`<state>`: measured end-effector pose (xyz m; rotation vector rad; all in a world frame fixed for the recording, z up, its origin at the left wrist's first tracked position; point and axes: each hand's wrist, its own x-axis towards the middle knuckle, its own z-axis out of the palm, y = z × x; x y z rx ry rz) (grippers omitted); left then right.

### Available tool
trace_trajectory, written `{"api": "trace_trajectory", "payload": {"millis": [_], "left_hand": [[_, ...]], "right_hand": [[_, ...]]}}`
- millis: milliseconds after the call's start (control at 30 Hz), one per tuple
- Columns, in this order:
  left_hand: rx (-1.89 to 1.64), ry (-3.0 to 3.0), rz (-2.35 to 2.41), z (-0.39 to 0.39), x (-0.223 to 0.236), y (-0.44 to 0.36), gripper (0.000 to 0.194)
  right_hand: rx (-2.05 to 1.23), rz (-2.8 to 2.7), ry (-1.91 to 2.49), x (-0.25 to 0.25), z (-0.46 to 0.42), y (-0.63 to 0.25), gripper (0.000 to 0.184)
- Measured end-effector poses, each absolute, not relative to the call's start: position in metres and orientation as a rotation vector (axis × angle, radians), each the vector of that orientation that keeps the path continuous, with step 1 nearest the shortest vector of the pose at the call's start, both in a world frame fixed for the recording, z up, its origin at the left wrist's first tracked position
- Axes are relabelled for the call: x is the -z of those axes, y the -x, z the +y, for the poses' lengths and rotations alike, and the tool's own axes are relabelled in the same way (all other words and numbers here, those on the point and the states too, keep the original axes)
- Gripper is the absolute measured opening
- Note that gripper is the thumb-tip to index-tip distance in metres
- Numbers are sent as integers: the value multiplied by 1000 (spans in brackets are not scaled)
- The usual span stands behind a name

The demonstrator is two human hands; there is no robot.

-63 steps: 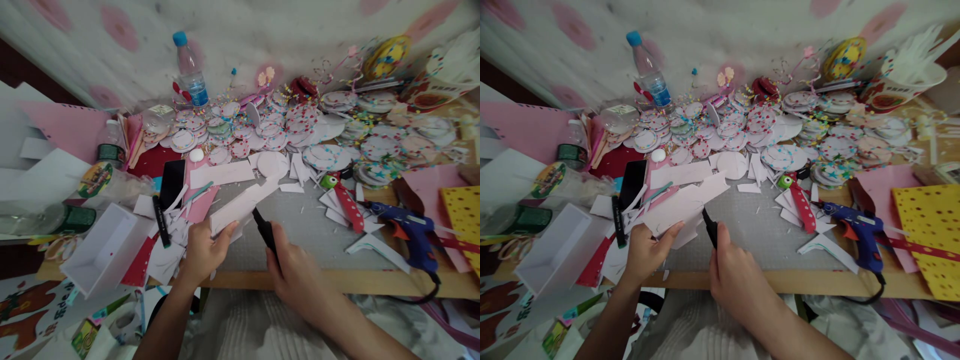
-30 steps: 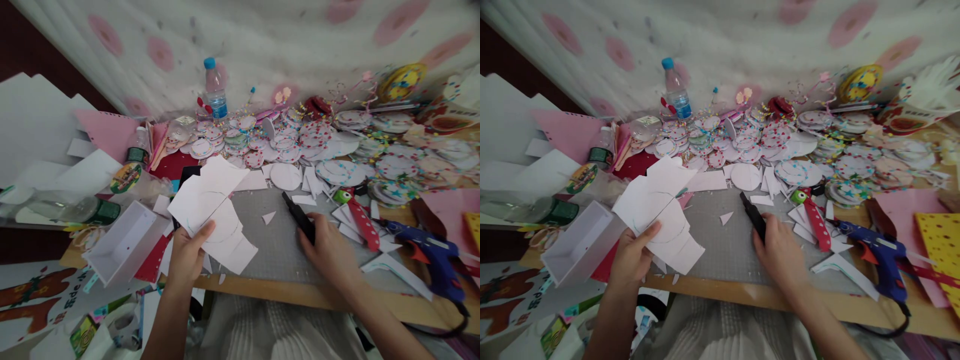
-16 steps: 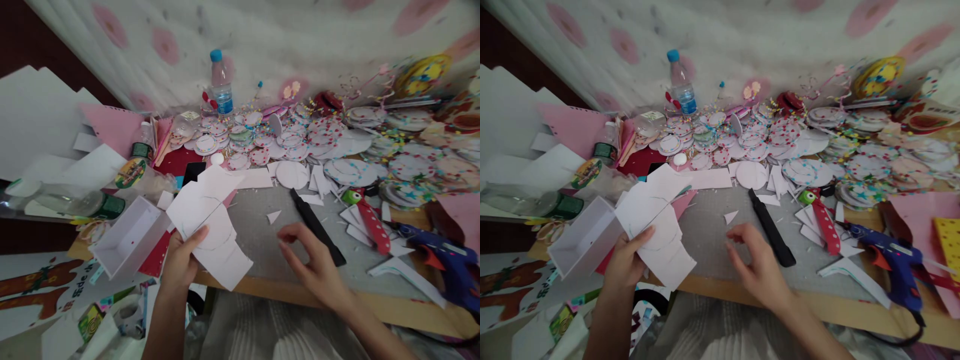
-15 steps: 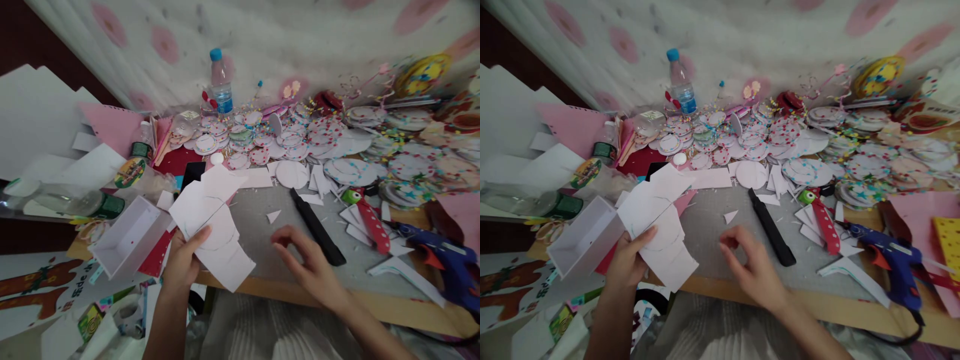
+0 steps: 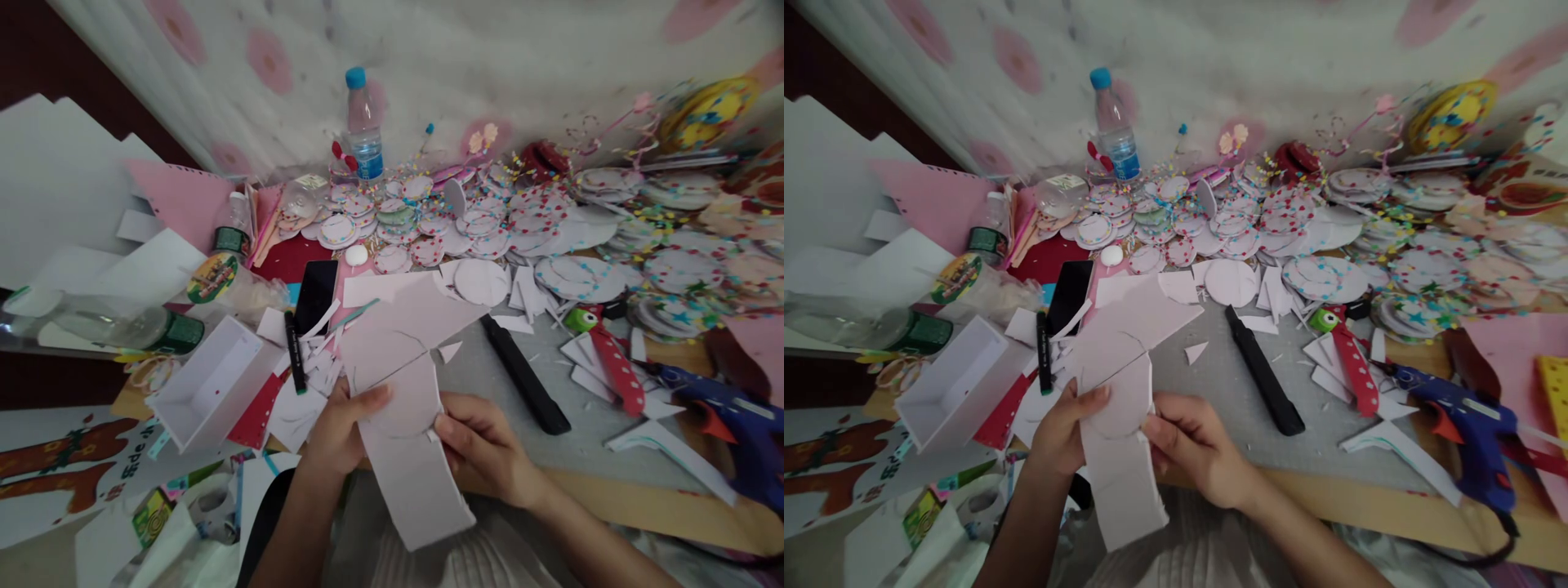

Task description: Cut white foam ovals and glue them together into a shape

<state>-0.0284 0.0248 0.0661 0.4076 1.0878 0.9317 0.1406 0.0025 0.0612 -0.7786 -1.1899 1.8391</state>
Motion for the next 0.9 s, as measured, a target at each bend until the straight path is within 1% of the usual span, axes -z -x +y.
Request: {"api": "trace_trajectory", "payload": {"millis": [100,200,300,367,500,567,633,667,700,733,767,800,833,900], "left_hand": [[-879,-366,1076,25,-66,23,44],[-930,-376,1121,23,-67,17,45],[-932,-331,1112,21,-65,10,44],[-937,-276,1076,19,-62,8,43],[-1161,-260,1139,23,-56,19,40],[-1293,-289,1245,26,-54,34,38],[-1348,-344,1348,28,-53,53,39],[-1363,-366,1393,28,-53,63,38],[-1390,-379,1441,28,-54,72,38],[-1422,-391,1482,28,-55,80,38],[-1451,-407,1514,27,-56,87,39],[-1483,-422,1549,27,-58,93,41],[-1503,-434,1578,26,-60,98,42],[-1530,-438,1634,24,-64,106,41]], "right_hand": [[-1855,-1168,763,-61,-1,-139,43],[-1731,-1240,822,-60,0,-140,43],[-1495,-1369,918,-59,2,-141,41],[-1327,-1431,960,-57,2,-142,36],[-993,-1250,1046,-48,3,-157,28],[-809,-1128,1238,-42,7,-177,26],[-639,-1261,1502,-36,13,-202,21],[-503,-1350,1627,-32,16,-214,18],[-340,-1454,1724,-29,18,-223,18],[-176,-1538,1787,-27,19,-228,25],[-59,-1584,1815,-24,18,-229,31],[-15,-1633,1808,-21,16,-226,37],[-35,-1687,1774,-18,12,-218,40],[-254,-1853,1653,-13,0,-192,44]]}}
